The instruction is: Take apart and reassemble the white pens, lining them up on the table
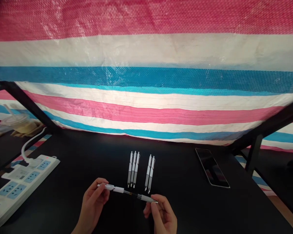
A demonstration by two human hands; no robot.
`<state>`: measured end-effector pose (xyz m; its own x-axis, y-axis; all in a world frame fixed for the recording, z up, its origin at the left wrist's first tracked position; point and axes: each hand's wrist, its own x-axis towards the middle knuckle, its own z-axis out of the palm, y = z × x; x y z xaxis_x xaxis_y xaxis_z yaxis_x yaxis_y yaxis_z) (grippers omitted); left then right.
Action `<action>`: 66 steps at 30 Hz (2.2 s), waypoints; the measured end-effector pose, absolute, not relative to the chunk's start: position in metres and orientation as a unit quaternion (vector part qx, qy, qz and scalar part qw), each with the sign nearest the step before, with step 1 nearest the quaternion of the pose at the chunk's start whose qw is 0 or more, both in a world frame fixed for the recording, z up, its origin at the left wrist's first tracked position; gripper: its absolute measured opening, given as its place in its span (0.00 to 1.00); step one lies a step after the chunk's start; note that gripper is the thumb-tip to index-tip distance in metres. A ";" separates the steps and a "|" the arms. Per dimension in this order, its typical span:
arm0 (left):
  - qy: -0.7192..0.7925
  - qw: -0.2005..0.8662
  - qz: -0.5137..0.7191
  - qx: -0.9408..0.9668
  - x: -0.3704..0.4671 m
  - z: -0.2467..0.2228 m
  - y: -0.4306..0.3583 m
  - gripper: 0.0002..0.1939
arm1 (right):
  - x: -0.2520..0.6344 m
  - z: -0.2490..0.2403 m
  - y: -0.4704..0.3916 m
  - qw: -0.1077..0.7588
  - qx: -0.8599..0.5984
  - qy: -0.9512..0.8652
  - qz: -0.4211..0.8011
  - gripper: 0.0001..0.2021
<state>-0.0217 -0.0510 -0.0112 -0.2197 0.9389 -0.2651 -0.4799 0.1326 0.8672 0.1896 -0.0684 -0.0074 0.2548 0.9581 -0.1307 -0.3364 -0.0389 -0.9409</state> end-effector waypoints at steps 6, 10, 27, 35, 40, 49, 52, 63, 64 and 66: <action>0.479 0.597 0.572 0.295 -0.015 -0.005 -0.050 0.13 | 0.177 -0.005 -0.071 0.578 -0.534 -0.379 0.487 0.14; 0.465 0.602 0.549 0.346 -0.011 -0.006 -0.051 0.11 | 0.172 -0.013 -0.074 0.533 -0.564 -0.437 0.455 0.15; 0.459 0.605 0.543 0.358 -0.012 -0.010 -0.050 0.10 | 0.172 -0.026 -0.074 0.478 -0.551 -0.518 0.446 0.19; 0.455 0.611 0.541 0.356 -0.010 -0.009 -0.050 0.10 | 0.175 -0.029 -0.075 0.459 -0.548 -0.536 0.450 0.17; 0.452 0.612 0.543 0.354 -0.011 -0.011 -0.049 0.11 | 0.175 -0.027 -0.074 0.464 -0.537 -0.555 0.434 0.18; 0.447 0.613 0.545 0.356 -0.011 -0.014 -0.049 0.11 | 0.175 -0.027 -0.074 0.423 -0.529 -0.585 0.446 0.17; 0.438 0.616 0.543 0.367 -0.011 -0.015 -0.049 0.10 | 0.175 -0.027 -0.074 0.399 -0.525 -0.609 0.440 0.17; 0.380 0.616 0.559 0.404 -0.006 0.002 -0.038 0.06 | 0.165 -0.025 -0.071 0.385 -0.537 -0.608 0.440 0.24; 0.383 0.613 0.557 0.408 -0.004 0.006 -0.035 0.05 | 0.162 -0.024 -0.070 0.383 -0.535 -0.610 0.442 0.24; 0.388 0.611 0.546 0.421 -0.002 0.014 -0.026 0.06 | 0.156 -0.021 -0.068 0.379 -0.530 -0.623 0.434 0.24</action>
<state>-0.0023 -0.0262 0.0136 0.1018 0.9947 -0.0142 -0.3412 0.0483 0.9387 0.1560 -0.0684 -0.0212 -0.1517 0.9883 0.0121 0.3311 0.0624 -0.9415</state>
